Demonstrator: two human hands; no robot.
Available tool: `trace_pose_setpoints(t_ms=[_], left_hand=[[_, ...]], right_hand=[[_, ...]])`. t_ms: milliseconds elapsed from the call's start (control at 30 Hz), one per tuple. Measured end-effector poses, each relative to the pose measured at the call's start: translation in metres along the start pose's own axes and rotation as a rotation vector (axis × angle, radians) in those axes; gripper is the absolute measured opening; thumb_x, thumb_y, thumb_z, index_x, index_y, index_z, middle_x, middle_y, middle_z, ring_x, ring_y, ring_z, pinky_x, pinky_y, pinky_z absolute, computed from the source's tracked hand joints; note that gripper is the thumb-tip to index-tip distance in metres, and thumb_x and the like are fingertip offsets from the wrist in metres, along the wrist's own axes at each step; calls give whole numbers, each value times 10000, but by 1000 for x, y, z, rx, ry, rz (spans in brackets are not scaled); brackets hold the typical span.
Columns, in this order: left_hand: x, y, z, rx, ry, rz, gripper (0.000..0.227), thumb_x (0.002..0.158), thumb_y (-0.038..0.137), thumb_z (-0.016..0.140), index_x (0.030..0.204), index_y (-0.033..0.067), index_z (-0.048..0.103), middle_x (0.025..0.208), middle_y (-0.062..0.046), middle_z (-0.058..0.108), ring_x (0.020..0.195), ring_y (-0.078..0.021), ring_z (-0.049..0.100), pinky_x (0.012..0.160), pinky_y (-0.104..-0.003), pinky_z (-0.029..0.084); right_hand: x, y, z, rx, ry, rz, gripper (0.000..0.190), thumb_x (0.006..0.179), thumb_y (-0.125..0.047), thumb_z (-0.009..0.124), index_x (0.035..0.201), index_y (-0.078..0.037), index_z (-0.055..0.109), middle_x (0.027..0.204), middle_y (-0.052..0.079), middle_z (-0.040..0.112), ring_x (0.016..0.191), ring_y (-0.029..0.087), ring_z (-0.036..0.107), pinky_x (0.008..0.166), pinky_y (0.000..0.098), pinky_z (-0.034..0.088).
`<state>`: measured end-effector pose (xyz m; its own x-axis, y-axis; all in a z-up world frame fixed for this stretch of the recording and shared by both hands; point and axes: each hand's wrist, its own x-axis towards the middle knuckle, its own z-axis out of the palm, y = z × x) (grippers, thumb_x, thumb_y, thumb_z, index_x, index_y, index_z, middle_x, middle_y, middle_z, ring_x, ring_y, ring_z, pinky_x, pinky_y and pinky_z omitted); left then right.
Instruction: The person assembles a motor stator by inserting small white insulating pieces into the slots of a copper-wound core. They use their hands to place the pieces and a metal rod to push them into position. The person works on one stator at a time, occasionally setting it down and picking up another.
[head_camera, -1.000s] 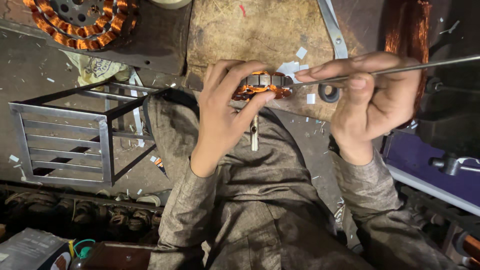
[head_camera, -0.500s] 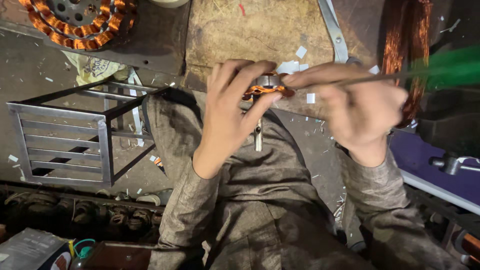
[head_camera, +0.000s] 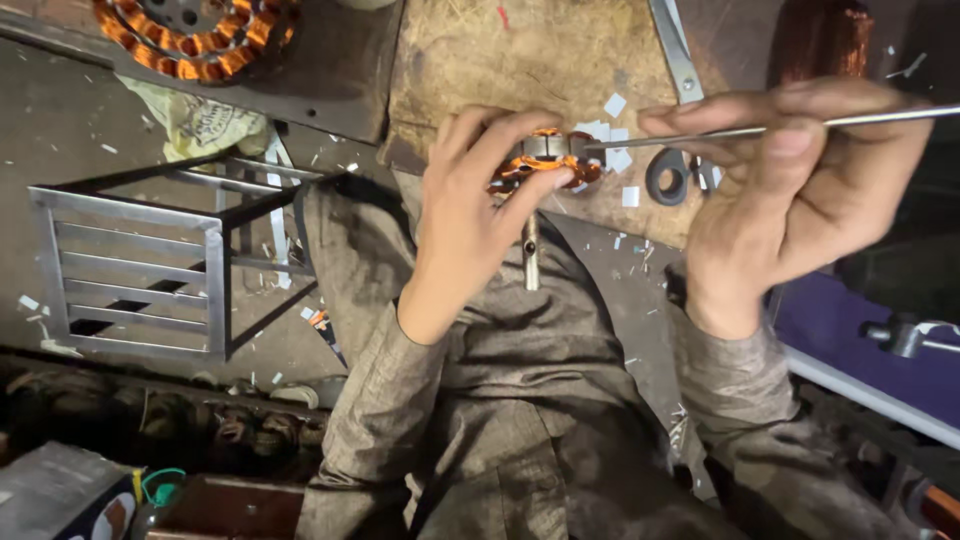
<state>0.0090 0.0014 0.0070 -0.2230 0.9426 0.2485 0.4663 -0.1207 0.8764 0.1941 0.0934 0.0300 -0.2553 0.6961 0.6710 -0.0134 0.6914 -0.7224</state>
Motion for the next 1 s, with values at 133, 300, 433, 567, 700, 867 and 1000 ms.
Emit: trace_pose_setpoints(t_ms=[133, 300, 433, 567, 700, 867, 1000], left_hand=[[5, -1, 0, 2, -3, 9, 350, 925, 202, 829, 1231, 99, 691, 1122, -82, 635, 1093, -294, 602, 964, -380, 488], [4, -5, 2, 17, 22, 16, 363, 920, 208, 834, 1236, 101, 691, 1127, -78, 640, 1094, -289, 606, 960, -385, 493], [5, -6, 2, -4, 2, 7, 363, 930, 210, 835, 1243, 101, 687, 1127, -74, 636, 1084, -284, 604, 958, -384, 497], [7, -5, 2, -13, -2, -6, 382, 926, 209, 835, 1259, 100, 682, 1132, -74, 637, 1076, -277, 610, 946, -375, 503], [6, -7, 2, 22, 5, 39, 378, 936, 203, 843, 1263, 106, 680, 1154, -66, 644, 1044, -272, 600, 926, -361, 493], [8, -7, 4, -42, 44, -37, 386, 928, 202, 839, 1268, 112, 679, 1163, -63, 665, 1067, -254, 623, 964, -355, 508], [0, -4, 4, -23, 80, -32, 354, 939, 193, 841, 1240, 110, 673, 1150, -70, 675, 1082, -254, 636, 955, -339, 515]], right_hand=[[-21, 7, 14, 147, 125, 200, 238, 1213, -212, 514, 1241, 7, 427, 1012, 171, 607, 873, 306, 767, 752, 456, 638], [-35, 7, 18, 235, 167, 267, 224, 1234, -220, 491, 1228, -12, 406, 1012, 192, 631, 885, 297, 757, 813, 473, 642], [-33, 10, 18, 207, 161, 259, 226, 1232, -217, 485, 1238, -10, 394, 1011, 186, 602, 878, 302, 759, 811, 476, 641], [-34, 14, 21, 244, 207, 274, 228, 1220, -203, 490, 1262, 2, 399, 997, 185, 587, 859, 307, 744, 781, 487, 639], [-46, 19, 23, 300, 182, 318, 197, 1231, -187, 490, 1222, -13, 399, 996, 194, 618, 880, 308, 749, 818, 491, 644], [-62, 33, 47, 417, 385, 345, 185, 1197, -166, 508, 1233, -1, 432, 955, 209, 652, 837, 309, 741, 770, 492, 633], [-75, 26, 53, 416, 369, 385, 174, 1230, -222, 493, 1250, -58, 439, 986, 217, 677, 870, 317, 739, 809, 460, 645]])
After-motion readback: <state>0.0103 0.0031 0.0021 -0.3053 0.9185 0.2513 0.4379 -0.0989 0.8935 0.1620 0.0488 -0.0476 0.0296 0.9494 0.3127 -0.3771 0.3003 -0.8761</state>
